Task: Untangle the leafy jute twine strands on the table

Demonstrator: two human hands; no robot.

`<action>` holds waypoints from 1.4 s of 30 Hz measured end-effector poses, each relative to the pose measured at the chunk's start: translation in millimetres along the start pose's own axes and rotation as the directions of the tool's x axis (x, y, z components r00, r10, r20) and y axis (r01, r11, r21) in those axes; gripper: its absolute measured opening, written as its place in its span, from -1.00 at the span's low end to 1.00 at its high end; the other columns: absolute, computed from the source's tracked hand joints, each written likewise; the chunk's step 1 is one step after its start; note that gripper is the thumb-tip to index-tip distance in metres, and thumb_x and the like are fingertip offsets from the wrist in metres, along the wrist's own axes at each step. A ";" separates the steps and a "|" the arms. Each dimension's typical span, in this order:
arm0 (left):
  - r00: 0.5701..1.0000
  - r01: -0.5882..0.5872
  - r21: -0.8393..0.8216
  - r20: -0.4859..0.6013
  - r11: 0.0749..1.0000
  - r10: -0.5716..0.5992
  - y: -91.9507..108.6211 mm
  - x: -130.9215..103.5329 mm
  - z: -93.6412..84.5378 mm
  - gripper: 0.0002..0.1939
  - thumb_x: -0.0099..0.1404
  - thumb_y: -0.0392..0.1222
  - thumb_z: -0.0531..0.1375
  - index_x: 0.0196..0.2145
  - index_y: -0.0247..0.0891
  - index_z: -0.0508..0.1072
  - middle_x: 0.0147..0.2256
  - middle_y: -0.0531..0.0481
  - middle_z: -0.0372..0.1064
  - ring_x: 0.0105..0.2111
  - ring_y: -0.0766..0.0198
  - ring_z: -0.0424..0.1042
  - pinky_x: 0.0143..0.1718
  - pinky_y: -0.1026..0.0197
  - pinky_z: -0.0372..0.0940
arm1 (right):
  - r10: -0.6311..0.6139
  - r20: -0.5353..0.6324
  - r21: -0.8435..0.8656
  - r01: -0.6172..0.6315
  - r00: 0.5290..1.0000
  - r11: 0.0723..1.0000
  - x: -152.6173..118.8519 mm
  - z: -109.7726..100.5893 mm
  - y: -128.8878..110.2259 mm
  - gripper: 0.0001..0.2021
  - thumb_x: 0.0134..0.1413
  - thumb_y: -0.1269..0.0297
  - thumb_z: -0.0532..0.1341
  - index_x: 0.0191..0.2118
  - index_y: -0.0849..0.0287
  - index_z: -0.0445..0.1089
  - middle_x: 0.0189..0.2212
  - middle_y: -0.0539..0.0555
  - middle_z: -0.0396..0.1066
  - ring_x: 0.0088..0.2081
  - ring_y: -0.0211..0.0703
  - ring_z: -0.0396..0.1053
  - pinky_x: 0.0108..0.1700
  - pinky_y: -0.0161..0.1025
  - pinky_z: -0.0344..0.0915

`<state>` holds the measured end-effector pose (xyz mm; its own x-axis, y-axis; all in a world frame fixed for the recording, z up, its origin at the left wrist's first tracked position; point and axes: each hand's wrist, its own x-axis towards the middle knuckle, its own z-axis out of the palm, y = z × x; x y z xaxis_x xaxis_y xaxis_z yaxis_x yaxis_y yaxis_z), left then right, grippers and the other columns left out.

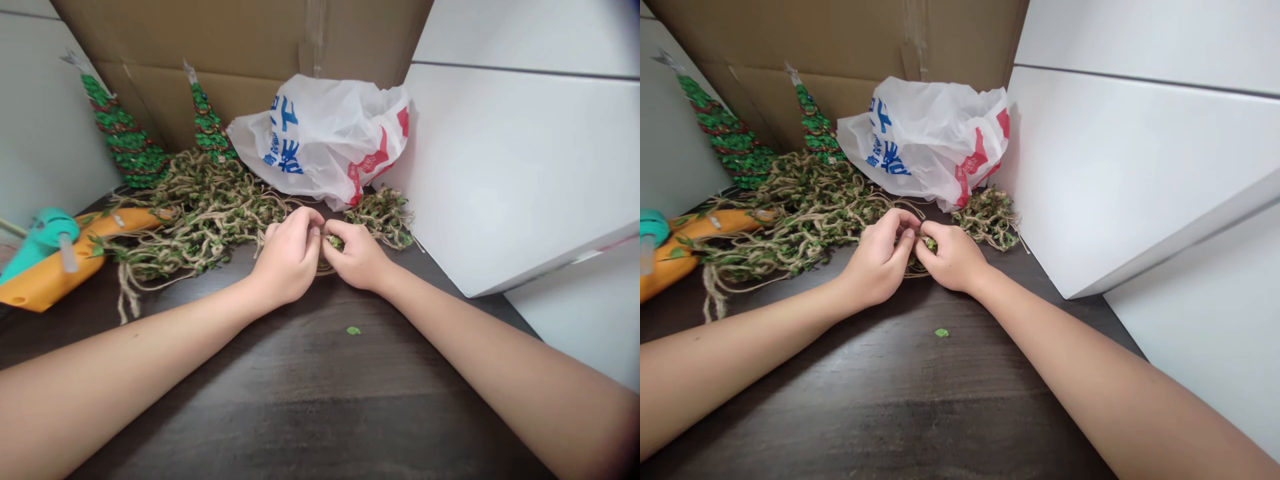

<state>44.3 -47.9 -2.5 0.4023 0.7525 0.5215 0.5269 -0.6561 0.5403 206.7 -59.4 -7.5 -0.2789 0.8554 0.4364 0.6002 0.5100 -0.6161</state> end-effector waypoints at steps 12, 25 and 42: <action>0.997 0.032 0.101 0.073 0.994 -0.040 1.3 0.9 -0.4 -0.70 0.44 -0.29 -0.07 0.02 -0.26 0.37 -0.18 -0.10 0.54 -0.20 0.12 0.49 -0.05 -0.01 0.27 | -0.035 -0.047 0.006 0.035 0.998 0.999 -0.4 -0.4 2.5 -0.91 0.22 0.37 0.05 -0.26 0.14 0.29 -0.35 0.02 0.40 -0.30 -0.17 0.34 -0.19 -0.20 0.22; 0.988 0.044 0.042 0.143 0.998 -0.050 8.4 3.1 -3.5 -0.79 0.35 -0.29 0.02 -0.41 -0.26 0.39 -0.52 0.05 0.37 -0.50 0.29 0.28 -0.39 0.21 0.12 | -0.033 -0.143 0.012 0.035 0.989 0.999 0.3 0.2 4.0 -0.94 0.28 0.29 0.05 -0.15 0.09 0.19 -0.26 0.04 0.36 -0.24 -0.16 0.33 -0.14 -0.18 0.24; 0.988 0.005 -0.094 0.152 0.996 0.009 7.3 1.3 -2.0 -0.82 0.30 -0.30 0.04 -0.46 -0.27 0.32 -0.53 0.09 0.27 -0.50 0.35 0.21 -0.41 0.24 0.10 | -0.028 -0.088 0.017 0.029 0.996 0.999 -0.2 -0.1 4.0 -0.83 0.36 0.25 -0.02 -0.29 0.12 0.21 -0.45 -0.02 0.30 -0.38 -0.20 0.27 -0.26 -0.22 0.15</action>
<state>47.1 -51.8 3.5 0.5164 0.7463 0.4200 0.4565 -0.6549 0.6023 209.2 -57.6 -10.0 -0.2284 0.8296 0.5095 0.5788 0.5365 -0.6141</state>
